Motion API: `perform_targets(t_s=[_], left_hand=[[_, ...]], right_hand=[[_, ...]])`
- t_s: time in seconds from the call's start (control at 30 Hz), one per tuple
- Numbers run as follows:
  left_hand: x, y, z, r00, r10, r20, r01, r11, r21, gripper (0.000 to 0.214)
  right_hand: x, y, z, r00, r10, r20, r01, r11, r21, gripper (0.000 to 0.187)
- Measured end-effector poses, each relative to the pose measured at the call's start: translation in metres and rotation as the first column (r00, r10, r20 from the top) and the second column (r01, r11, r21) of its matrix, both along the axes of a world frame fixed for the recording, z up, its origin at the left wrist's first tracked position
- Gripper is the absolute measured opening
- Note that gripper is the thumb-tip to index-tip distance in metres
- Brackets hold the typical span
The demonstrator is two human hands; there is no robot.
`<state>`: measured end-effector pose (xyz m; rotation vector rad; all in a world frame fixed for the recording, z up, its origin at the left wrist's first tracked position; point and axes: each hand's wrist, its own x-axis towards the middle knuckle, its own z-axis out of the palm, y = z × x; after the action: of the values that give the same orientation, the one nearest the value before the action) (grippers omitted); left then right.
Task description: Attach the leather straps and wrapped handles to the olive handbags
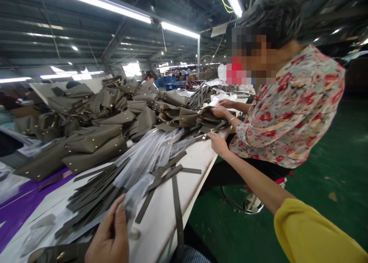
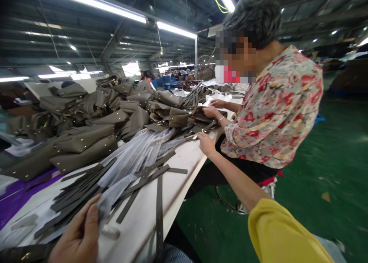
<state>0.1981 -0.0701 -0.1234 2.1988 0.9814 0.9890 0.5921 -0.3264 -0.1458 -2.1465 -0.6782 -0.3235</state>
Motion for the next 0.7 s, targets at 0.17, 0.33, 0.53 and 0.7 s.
perform_targets(t_s=[0.17,0.33,0.53,0.7], left_hand=[[0.063,0.008,-0.021,0.984,-0.167,-0.065,0.165,0.986,-0.036,0.044],[0.084,0.004,-0.061,0.948,-0.275,-0.159,0.267,0.961,-0.074,0.040],[0.087,0.008,-0.074,0.927,-0.322,-0.191,0.307,0.946,-0.106,0.038],[0.090,0.024,-0.075,0.918,-0.313,-0.244,0.272,0.944,-0.185,0.041]], right_hand=[[0.055,0.008,-0.013,0.997,0.075,-0.004,-0.075,0.994,-0.080,0.020],[0.088,0.014,-0.032,0.997,0.056,-0.059,-0.057,0.998,-0.017,0.022],[0.110,0.018,-0.048,0.989,-0.059,-0.139,0.088,0.972,0.216,0.029],[0.116,0.016,-0.051,0.983,-0.002,-0.184,0.069,0.930,0.360,0.048]])
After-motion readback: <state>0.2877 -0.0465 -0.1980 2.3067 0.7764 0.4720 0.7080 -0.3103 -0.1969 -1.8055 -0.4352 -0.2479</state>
